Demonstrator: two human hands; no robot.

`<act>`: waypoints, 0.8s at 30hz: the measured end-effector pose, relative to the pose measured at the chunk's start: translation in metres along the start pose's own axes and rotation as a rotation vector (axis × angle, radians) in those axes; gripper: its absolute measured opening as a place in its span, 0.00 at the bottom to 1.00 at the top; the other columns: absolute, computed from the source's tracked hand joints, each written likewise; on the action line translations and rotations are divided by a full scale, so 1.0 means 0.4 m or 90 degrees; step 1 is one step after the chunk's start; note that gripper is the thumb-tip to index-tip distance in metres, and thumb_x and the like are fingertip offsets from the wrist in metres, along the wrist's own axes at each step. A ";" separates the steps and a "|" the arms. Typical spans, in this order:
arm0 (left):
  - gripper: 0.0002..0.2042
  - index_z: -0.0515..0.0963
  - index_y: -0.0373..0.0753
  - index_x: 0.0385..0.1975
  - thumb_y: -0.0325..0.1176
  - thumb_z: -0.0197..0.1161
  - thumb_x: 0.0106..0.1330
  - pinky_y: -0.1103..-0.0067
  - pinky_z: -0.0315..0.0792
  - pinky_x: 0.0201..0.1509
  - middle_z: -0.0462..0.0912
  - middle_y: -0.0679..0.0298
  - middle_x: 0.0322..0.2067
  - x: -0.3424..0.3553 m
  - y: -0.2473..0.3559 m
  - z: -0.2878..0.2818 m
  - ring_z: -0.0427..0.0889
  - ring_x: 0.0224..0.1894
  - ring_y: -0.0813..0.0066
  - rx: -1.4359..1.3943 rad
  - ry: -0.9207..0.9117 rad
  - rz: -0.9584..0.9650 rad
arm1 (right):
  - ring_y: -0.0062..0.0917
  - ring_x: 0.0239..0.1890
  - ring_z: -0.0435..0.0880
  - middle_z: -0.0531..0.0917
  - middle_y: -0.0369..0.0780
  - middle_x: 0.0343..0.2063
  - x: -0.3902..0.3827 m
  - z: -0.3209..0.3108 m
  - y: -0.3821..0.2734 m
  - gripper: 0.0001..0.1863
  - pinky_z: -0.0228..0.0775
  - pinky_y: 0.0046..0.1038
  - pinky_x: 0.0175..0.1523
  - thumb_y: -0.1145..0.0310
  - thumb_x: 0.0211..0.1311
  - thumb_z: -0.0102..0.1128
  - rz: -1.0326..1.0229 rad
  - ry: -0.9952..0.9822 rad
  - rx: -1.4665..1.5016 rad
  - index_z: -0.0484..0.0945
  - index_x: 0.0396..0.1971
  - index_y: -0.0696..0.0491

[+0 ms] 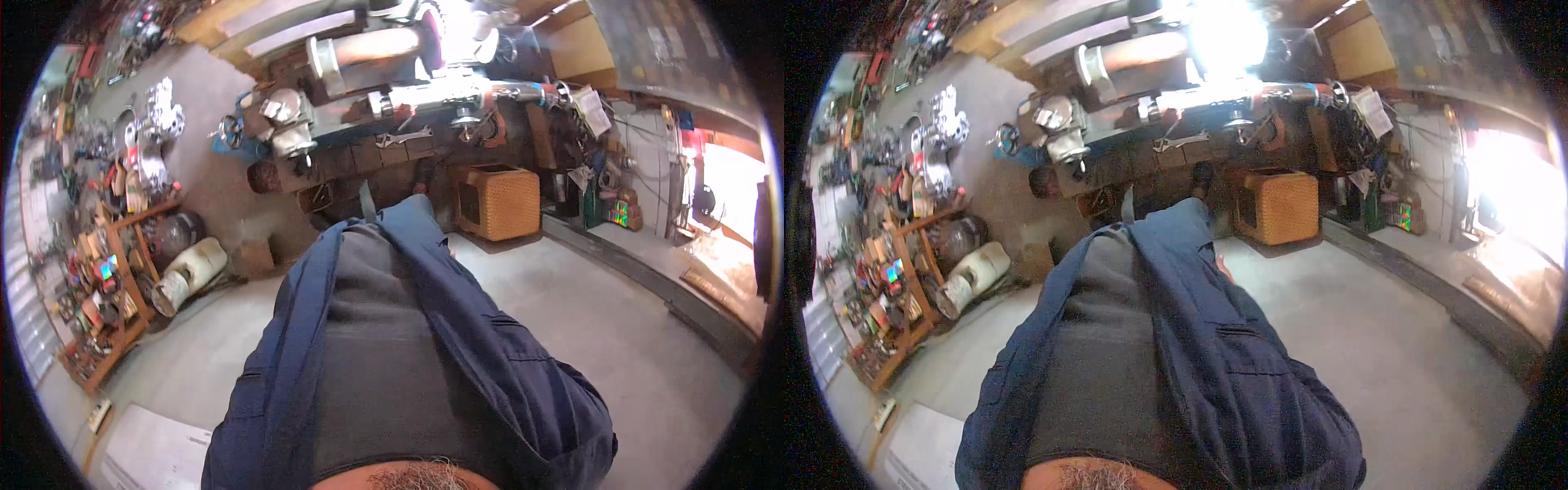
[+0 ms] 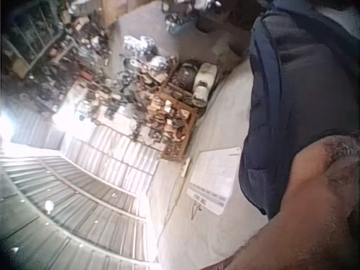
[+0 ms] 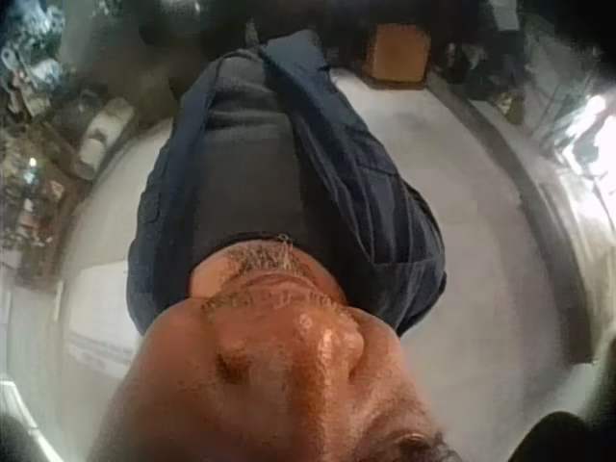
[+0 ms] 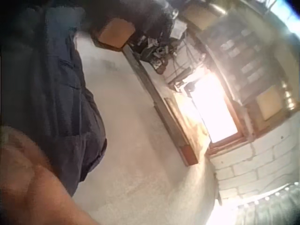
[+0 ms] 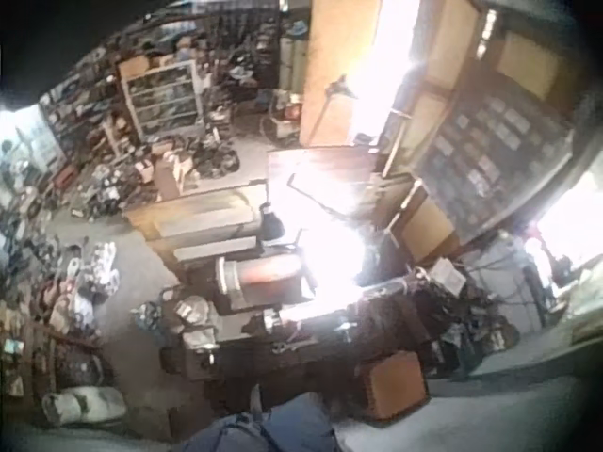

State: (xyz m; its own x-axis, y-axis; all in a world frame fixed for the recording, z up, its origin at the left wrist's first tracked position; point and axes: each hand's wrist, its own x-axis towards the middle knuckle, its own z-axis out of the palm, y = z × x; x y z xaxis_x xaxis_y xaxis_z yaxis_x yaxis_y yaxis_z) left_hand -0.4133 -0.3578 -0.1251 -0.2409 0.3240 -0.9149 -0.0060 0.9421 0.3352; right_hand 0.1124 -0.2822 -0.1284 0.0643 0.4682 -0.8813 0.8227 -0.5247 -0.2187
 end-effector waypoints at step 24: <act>0.22 0.74 0.30 0.46 0.46 0.46 0.71 0.62 0.66 0.63 0.75 0.45 0.53 -0.669 0.994 -0.229 0.71 0.59 0.53 -0.548 0.131 0.727 | 0.38 0.49 0.77 0.79 0.46 0.49 0.074 0.171 0.051 0.33 0.67 0.39 0.52 0.42 0.67 0.40 0.005 0.095 0.155 0.74 0.51 0.59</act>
State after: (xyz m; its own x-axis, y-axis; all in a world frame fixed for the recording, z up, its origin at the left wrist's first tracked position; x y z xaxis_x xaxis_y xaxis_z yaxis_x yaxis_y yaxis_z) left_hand -0.4401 -0.0778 0.2737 -0.6457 0.7628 -0.0359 -0.2719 -0.1858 0.9442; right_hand 0.0924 -0.3276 -0.1875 0.1671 0.5537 -0.8158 0.6636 -0.6751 -0.3222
